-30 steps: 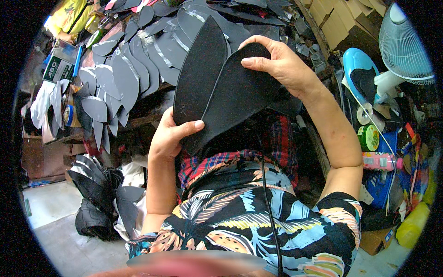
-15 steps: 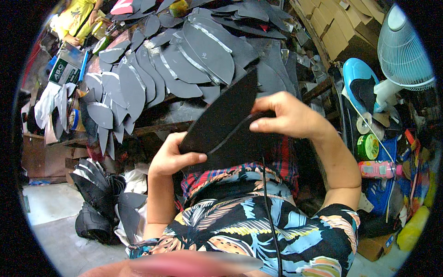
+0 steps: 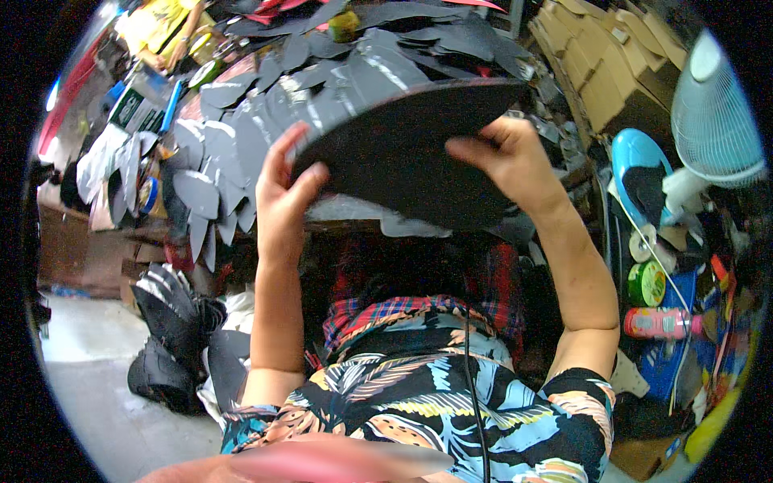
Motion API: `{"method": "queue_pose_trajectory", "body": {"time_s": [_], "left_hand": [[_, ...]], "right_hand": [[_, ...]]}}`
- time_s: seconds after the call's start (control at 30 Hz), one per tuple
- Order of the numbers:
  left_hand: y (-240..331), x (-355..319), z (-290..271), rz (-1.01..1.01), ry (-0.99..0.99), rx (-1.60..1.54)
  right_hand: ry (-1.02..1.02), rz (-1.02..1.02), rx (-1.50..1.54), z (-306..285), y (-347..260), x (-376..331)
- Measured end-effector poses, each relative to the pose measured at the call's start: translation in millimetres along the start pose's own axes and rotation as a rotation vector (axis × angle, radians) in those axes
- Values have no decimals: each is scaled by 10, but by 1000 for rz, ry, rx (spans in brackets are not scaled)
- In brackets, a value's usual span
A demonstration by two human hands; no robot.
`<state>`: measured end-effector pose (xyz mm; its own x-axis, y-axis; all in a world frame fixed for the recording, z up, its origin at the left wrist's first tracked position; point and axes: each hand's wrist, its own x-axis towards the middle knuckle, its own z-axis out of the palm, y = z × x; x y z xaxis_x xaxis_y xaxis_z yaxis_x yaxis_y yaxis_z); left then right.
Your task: The person repeatedly picks up black shoe insole pieces from a pile on a workbench, flips them over, and places them back down. The person handles the pieces one at a time, turning them over to inspect both sides before returning them to the pile.
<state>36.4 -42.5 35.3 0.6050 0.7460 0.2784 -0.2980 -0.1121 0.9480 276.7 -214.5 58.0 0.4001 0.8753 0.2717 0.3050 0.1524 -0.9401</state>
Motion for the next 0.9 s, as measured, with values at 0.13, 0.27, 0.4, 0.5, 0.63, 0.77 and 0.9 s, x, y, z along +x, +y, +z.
{"method": "queue_pose_trajectory", "body": {"time_s": [0.13, 0.27, 0.4, 0.5, 0.63, 0.77, 0.9], "left_hand": [[-319, 282, 20, 301, 266, 182], [-694, 295, 157, 439, 113, 1142], [-828, 258, 193, 586, 142, 1162], [-822, 260, 180, 588, 106, 1185], [-813, 266, 179, 569, 106, 1203], [-804, 272, 174, 566, 97, 1199], [-782, 271, 174, 567, 86, 1202]], "right_hand": [[55, 39, 364, 39, 318, 384], [70, 207, 45, 231, 717, 559], [-26, 172, 116, 170, 840, 532], [-36, 244, 133, 136, 854, 517], [97, 199, 123, 156, 856, 552], [198, 167, -69, 56, 721, 541], [179, -114, -787, -99, 258, 455]]}}
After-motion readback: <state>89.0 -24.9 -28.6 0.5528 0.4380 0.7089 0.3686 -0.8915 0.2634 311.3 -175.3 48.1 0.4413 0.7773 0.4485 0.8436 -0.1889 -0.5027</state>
